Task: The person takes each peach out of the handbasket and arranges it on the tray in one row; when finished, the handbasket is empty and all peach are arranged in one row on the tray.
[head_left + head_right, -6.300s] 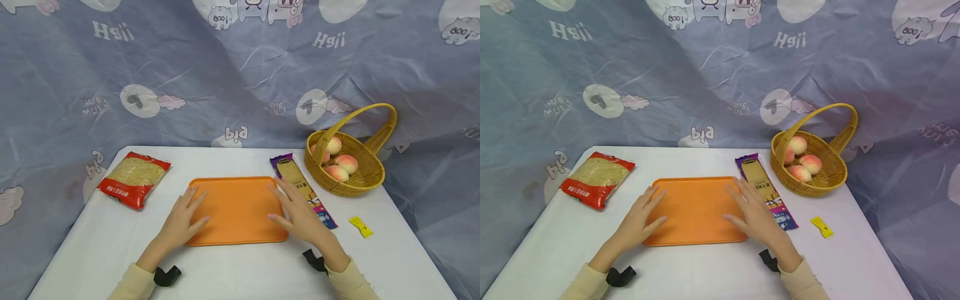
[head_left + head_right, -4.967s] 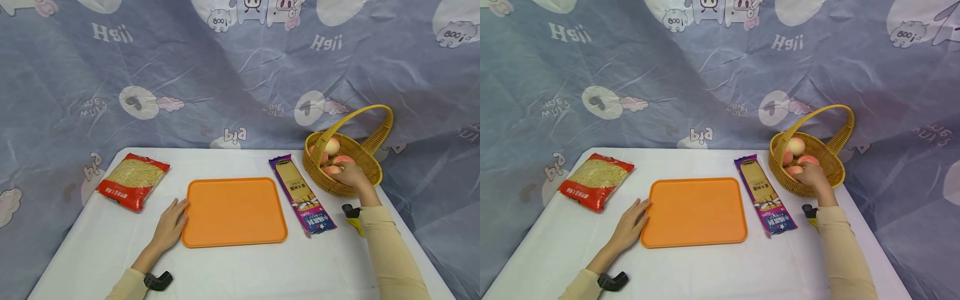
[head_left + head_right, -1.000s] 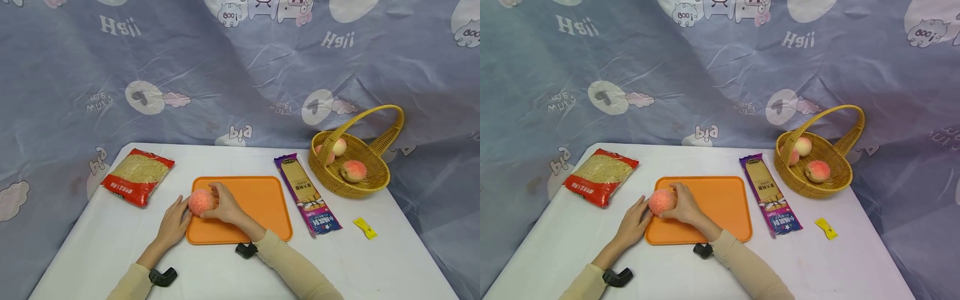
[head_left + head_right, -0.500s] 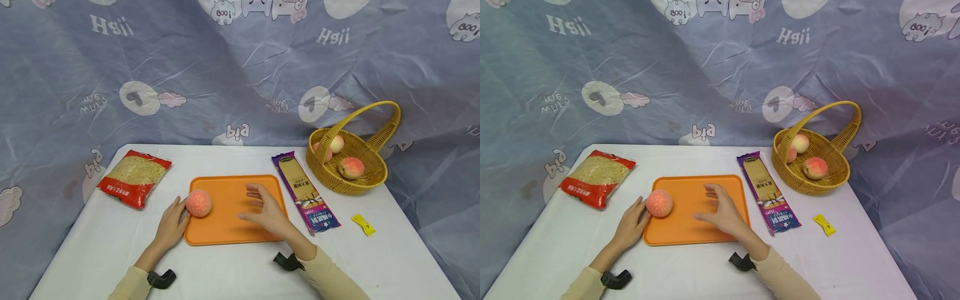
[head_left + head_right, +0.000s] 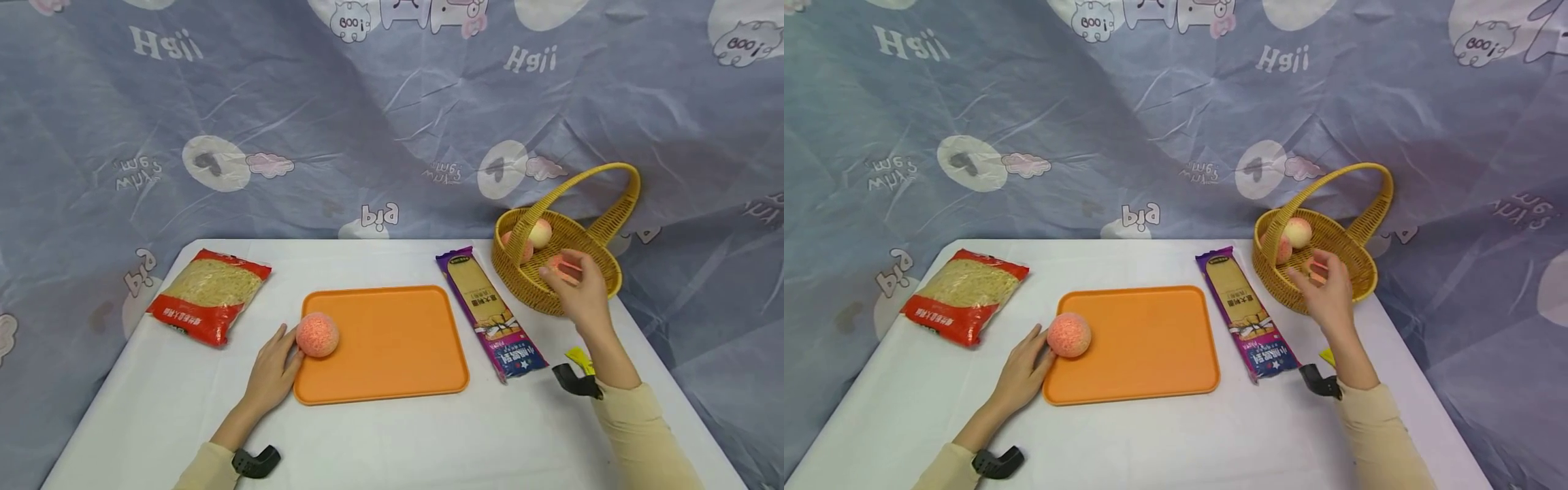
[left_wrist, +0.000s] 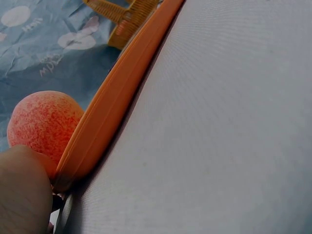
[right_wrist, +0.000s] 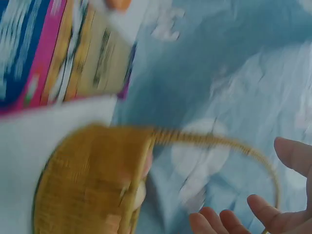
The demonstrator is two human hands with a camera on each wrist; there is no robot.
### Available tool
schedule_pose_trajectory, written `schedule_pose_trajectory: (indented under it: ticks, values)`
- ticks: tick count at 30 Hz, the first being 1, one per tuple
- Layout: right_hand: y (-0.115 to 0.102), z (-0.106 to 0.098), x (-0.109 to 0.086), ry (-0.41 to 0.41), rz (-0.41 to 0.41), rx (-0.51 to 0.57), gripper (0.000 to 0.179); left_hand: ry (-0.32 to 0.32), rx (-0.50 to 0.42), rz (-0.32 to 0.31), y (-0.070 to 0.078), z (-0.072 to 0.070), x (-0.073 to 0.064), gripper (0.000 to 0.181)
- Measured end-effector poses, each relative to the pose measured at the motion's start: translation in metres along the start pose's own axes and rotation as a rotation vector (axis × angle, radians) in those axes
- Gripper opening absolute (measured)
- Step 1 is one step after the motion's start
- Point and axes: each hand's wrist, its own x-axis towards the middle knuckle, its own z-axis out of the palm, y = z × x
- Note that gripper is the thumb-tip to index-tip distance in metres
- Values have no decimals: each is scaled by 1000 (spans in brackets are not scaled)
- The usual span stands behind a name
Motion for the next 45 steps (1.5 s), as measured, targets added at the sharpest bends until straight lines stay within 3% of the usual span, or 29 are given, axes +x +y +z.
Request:
schedule_pose_trajectory:
  ticks: [6, 15, 21, 35, 45]
  values:
    - [41, -22, 52, 84, 120, -88, 70, 10, 8, 8, 0, -1, -1, 49]
    - [83, -15, 97, 113, 290, -23, 70, 3, 4, 5, 0, -1, 1, 49]
    - [99, -9, 104, 76, 376, -58, 67, -1, 1, 0, 1, 1, 1, 49]
    - [103, -2, 110, -27, 440, -70, 83, 1, 4, 1, -1, 1, 1, 50]
    - [105, -1, 114, -103, 529, 13, 92, 15, 13, 3, -1, 1, 2, 49]
